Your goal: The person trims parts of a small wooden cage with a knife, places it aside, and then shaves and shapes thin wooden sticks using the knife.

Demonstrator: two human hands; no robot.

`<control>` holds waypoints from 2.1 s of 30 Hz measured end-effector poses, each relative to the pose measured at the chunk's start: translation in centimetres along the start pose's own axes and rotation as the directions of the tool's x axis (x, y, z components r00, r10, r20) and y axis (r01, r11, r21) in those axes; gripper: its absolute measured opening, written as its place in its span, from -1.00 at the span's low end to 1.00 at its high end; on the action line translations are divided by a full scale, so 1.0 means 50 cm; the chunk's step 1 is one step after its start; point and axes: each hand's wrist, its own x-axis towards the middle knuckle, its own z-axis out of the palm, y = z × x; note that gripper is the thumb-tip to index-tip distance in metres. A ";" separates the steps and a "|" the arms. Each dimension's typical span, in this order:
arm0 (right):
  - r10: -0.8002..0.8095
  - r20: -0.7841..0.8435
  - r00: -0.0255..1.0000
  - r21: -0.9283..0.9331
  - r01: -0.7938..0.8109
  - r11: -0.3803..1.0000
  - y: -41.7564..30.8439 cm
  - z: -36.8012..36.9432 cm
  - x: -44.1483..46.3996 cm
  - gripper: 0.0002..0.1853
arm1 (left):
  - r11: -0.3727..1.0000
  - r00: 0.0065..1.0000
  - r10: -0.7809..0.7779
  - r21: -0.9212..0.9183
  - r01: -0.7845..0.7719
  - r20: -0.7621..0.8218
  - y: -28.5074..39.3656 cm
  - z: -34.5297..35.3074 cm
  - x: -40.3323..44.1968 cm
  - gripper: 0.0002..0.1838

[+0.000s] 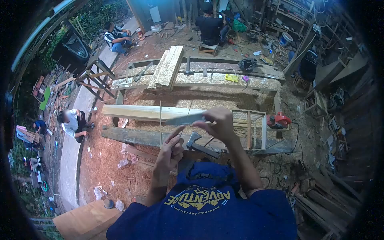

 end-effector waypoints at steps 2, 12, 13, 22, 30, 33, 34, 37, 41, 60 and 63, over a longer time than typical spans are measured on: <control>0.073 -0.023 0.997 0.034 -0.073 0.997 0.002 0.004 0.001 -0.59 | 1.000 1.000 -0.014 0.021 0.015 -0.021 -0.001 -0.001 -0.002 -0.54; -0.106 0.090 0.990 0.046 0.102 0.994 -0.023 0.012 -0.005 -0.56 | 0.998 0.999 -0.035 0.047 0.036 -0.025 -0.019 -0.033 -0.004 -0.64; -0.182 0.152 0.971 0.058 0.175 0.983 -0.037 0.015 -0.007 -0.57 | 0.999 1.000 -0.026 0.041 0.027 -0.010 -0.019 -0.033 -0.006 -0.72; -0.196 0.071 0.978 0.137 0.185 0.973 -0.051 0.031 -0.011 -0.60 | 0.999 0.999 -0.032 0.038 0.031 0.014 -0.020 -0.053 -0.017 -0.81; -0.194 0.057 0.979 0.151 0.184 0.971 -0.055 0.046 -0.007 -0.60 | 0.998 0.999 -0.004 0.059 0.007 -0.044 -0.009 -0.046 -0.031 -0.58; 0.038 -0.002 0.999 0.194 -0.037 0.980 -0.018 0.058 -0.011 -0.61 | 0.997 1.000 0.004 0.076 -0.004 0.000 0.006 -0.031 -0.034 -0.70; 0.094 -0.039 0.995 0.089 -0.091 0.992 -0.011 0.049 -0.006 -0.61 | 0.996 0.999 0.015 0.089 -0.018 0.032 0.014 -0.027 -0.037 -0.76; -0.048 0.047 0.998 0.139 0.041 0.989 -0.034 0.047 -0.006 -0.60 | 0.998 1.000 0.013 0.065 -0.015 0.026 -0.001 -0.044 -0.024 -0.92; -0.028 0.059 0.998 0.142 0.020 0.990 -0.012 0.053 -0.012 -0.61 | 0.997 0.999 -0.005 0.077 0.009 -0.048 0.004 -0.038 -0.016 -0.92; 0.167 -0.190 0.967 0.009 -0.169 0.986 0.059 0.026 -0.009 -0.58 | 0.990 0.999 0.020 0.142 -0.027 0.049 0.013 -0.012 -0.004 -0.69; -0.021 -0.046 0.999 0.037 0.023 0.999 0.032 0.032 -0.029 -0.58 | 0.992 0.999 0.031 0.122 -0.034 0.024 0.001 -0.029 0.001 -0.64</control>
